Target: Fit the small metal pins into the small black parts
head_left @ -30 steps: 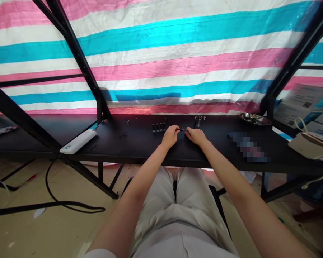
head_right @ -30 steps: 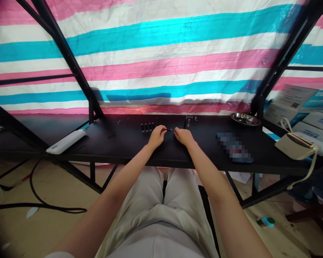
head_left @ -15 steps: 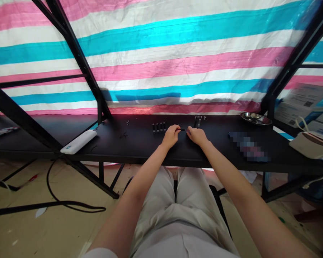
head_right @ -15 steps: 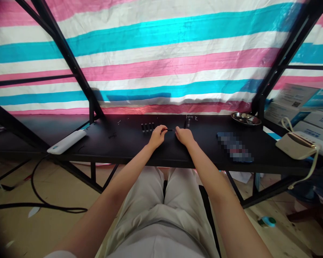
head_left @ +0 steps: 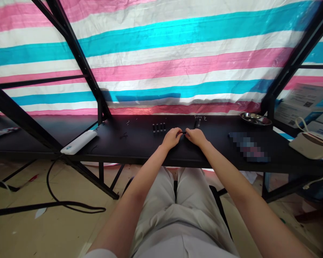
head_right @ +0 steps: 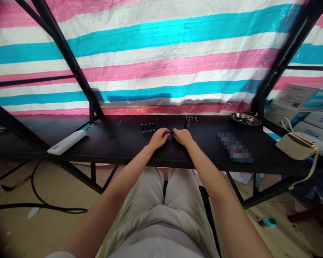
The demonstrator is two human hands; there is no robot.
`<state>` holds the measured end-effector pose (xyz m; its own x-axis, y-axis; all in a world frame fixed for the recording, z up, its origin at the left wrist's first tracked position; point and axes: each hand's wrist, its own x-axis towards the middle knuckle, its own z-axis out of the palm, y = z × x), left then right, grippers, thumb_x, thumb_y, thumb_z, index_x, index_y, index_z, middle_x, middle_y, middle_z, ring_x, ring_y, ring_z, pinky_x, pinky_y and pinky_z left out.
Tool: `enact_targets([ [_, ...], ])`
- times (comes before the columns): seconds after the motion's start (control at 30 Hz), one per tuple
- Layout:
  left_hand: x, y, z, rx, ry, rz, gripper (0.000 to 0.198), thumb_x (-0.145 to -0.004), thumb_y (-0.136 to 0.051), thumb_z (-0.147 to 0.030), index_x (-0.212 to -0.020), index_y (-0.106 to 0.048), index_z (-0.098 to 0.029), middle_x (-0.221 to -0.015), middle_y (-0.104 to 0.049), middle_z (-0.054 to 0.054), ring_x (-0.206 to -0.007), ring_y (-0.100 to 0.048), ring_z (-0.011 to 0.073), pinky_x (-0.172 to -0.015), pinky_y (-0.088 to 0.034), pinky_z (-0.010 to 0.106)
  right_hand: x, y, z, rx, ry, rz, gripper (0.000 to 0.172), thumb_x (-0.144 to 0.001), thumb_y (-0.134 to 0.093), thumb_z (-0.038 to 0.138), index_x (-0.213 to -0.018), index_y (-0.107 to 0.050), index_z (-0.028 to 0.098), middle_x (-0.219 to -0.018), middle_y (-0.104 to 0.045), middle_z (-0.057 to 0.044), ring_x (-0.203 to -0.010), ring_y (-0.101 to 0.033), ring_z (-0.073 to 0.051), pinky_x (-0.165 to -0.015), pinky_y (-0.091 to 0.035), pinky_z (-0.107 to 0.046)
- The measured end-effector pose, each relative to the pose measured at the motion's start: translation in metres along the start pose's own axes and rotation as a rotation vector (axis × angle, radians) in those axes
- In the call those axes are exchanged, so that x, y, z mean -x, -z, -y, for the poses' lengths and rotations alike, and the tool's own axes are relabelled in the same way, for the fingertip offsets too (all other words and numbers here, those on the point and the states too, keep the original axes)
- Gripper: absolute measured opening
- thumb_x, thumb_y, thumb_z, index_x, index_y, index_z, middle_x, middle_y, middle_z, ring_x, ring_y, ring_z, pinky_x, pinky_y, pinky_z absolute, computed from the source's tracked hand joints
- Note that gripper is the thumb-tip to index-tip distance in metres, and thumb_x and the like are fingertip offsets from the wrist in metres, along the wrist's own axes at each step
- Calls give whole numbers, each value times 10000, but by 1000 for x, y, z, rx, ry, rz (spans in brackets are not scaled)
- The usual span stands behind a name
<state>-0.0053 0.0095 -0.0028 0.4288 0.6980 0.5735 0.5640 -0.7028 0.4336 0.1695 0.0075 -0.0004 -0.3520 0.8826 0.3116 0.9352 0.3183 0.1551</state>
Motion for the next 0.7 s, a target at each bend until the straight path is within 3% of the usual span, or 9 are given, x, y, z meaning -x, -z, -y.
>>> enact_targets([
  [0.43, 0, 0, 2, -29, 39, 26, 136, -834, -503, -203, -938, -587, -187, -823, -630, 30, -795, -562, 158, -770, -467, 299, 0, -1, -1, -18, 36, -1, 211, -894, -420, 302, -969, -557, 160, -863, -690, -114, -766, -624, -220, -625, -308, -269],
  [0.7, 0, -2, 2, 36, 57, -26, 115, -828, -535, -275, -880, -593, -190, -750, -622, 6, -707, -559, 132, -713, -467, 263, -1, 0, 3, -143, 88, -70, 168, -894, -422, 269, -920, -551, 165, -914, -659, -108, -827, -591, -198, -655, -332, -254],
])
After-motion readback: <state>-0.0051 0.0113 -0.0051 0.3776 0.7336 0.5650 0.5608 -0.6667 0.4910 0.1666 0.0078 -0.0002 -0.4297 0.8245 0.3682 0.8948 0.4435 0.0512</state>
